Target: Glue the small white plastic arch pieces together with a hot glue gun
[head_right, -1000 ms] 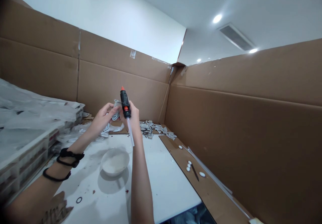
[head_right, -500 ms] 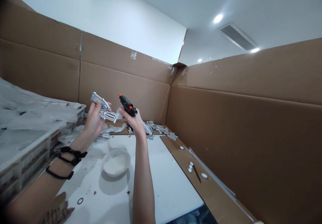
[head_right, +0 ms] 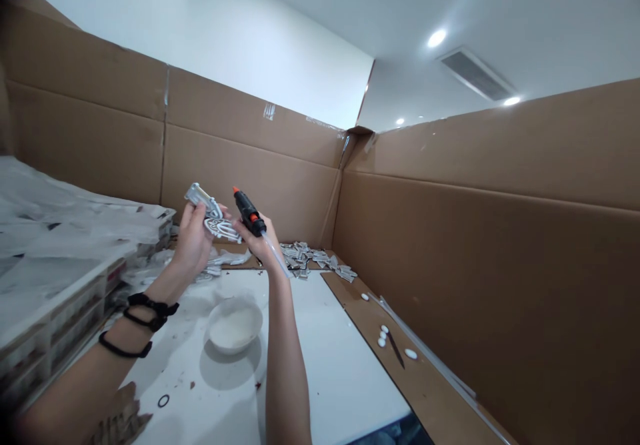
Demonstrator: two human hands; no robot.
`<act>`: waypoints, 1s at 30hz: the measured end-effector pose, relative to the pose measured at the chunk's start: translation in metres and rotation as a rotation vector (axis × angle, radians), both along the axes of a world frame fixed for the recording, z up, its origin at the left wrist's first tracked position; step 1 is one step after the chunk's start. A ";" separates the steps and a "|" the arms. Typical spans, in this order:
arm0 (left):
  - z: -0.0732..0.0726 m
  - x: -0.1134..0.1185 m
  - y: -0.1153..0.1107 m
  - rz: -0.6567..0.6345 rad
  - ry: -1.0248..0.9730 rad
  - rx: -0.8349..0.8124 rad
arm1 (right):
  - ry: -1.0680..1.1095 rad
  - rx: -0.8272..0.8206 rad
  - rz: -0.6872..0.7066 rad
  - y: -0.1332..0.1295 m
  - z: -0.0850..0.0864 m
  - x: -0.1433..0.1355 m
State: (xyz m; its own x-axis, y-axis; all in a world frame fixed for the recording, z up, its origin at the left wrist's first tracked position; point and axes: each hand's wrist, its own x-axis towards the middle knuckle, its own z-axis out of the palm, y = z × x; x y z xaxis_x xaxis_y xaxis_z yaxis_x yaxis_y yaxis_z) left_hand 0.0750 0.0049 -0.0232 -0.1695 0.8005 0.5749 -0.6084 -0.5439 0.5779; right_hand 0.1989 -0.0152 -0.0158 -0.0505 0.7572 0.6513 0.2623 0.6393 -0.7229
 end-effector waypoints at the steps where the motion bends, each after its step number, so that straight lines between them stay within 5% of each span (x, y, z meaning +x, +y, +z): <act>1: 0.000 0.000 0.000 0.023 0.001 0.001 | 0.010 0.014 -0.044 0.002 0.000 0.002; 8: 0.001 -0.007 0.000 0.029 0.131 -0.183 | 0.122 0.248 -0.337 0.006 0.001 0.010; 15: 0.006 -0.011 -0.006 -0.422 0.299 -0.334 | 0.009 0.365 -0.428 0.002 0.002 0.013; 19: 0.009 -0.011 -0.008 -0.582 0.241 -0.405 | -0.261 0.394 -0.352 -0.004 0.001 0.016; 23: 0.001 -0.009 0.003 -0.517 0.148 -0.386 | -0.406 0.357 -0.223 -0.011 0.001 0.015; 30: -0.007 -0.009 0.011 -0.418 0.169 -0.357 | -0.210 0.194 -0.010 -0.007 0.002 0.011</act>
